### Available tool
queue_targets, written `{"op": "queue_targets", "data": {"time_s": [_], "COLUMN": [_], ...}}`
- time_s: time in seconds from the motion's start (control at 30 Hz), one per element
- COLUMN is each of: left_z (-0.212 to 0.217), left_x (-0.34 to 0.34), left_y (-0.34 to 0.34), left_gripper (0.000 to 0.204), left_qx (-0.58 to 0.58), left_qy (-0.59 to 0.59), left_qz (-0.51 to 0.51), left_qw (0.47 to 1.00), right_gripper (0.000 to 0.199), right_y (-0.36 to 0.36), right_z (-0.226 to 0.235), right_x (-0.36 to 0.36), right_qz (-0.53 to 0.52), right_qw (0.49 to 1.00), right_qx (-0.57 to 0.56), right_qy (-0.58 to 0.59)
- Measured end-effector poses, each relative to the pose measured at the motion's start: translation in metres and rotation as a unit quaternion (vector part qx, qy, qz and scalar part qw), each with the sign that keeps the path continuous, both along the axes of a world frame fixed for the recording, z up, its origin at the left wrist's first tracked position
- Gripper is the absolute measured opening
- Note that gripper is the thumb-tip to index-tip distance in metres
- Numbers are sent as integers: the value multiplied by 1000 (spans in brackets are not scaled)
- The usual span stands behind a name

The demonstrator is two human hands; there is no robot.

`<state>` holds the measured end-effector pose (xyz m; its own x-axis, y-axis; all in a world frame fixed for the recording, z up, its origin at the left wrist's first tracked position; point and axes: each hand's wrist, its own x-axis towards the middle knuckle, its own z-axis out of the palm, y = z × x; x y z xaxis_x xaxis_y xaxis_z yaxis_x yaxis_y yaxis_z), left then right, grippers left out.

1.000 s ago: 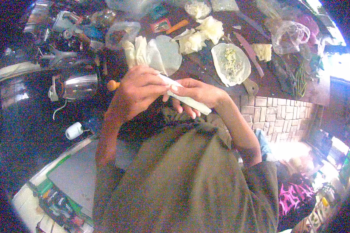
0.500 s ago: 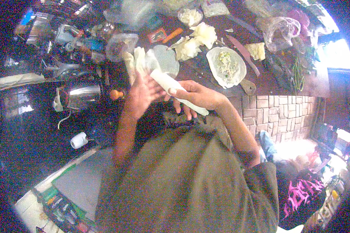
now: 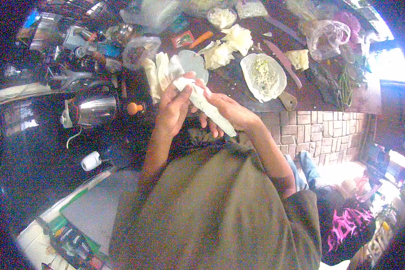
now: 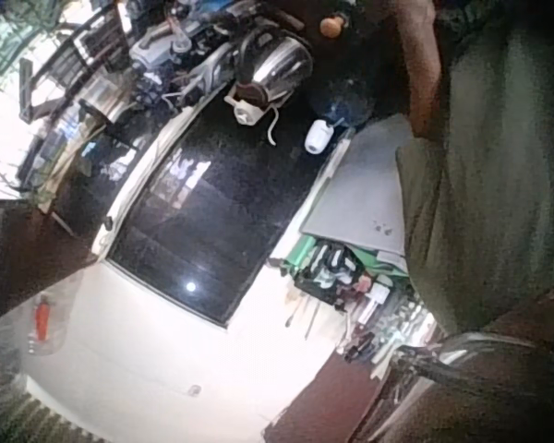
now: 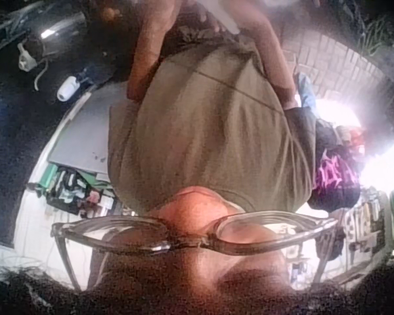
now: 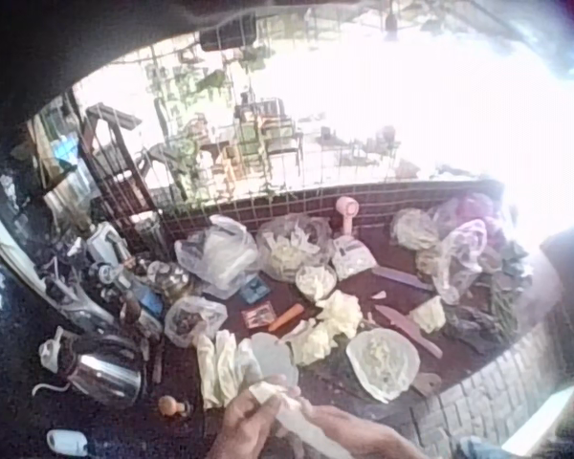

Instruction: The person prepares and rolls wraps by placing a vegetable mixture onto individual leaves and rolling them tightly by hand.

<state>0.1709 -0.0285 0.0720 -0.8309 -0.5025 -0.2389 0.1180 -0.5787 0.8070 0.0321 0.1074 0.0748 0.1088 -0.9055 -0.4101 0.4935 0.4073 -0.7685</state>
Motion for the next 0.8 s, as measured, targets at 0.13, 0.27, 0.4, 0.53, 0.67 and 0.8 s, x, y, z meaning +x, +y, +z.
{"op": "queue_targets", "data": {"time_s": [0.13, 0.27, 0.4, 0.53, 0.67, 0.8], "left_z": [-6, -7, -11, -26, -22, -25], "left_x": [-4, -9, -13, -15, -19, -22], "left_y": [1, 7, 9, 13, 17, 19], "left_gripper": [34, 36, 41, 47, 53, 54], "left_qx": [-18, 4, 40, 5, -21, 10], "left_qy": [-18, -27, -10, 29, 1, 0], "left_qz": [-3, 6, 0, -12, -26, -40], "left_qw": [1000, 1000, 999, 999, 999, 999], "right_gripper": [61, 55, 50, 52, 55, 55], "right_y": [-2, -1, 1, 3, 6, 10], "right_z": [-1, -8, -16, -22, -19, -24], "right_x": [2, 4, 7, 6, 7, 8], "right_qz": [-7, -26, -35, -44, -82, -104], "right_qw": [999, 996, 999, 999, 996, 994], "right_qx": [29, 14, 15, 10, 22, 32], "right_qy": [-12, -88, -34, -11, -5, -4]}}
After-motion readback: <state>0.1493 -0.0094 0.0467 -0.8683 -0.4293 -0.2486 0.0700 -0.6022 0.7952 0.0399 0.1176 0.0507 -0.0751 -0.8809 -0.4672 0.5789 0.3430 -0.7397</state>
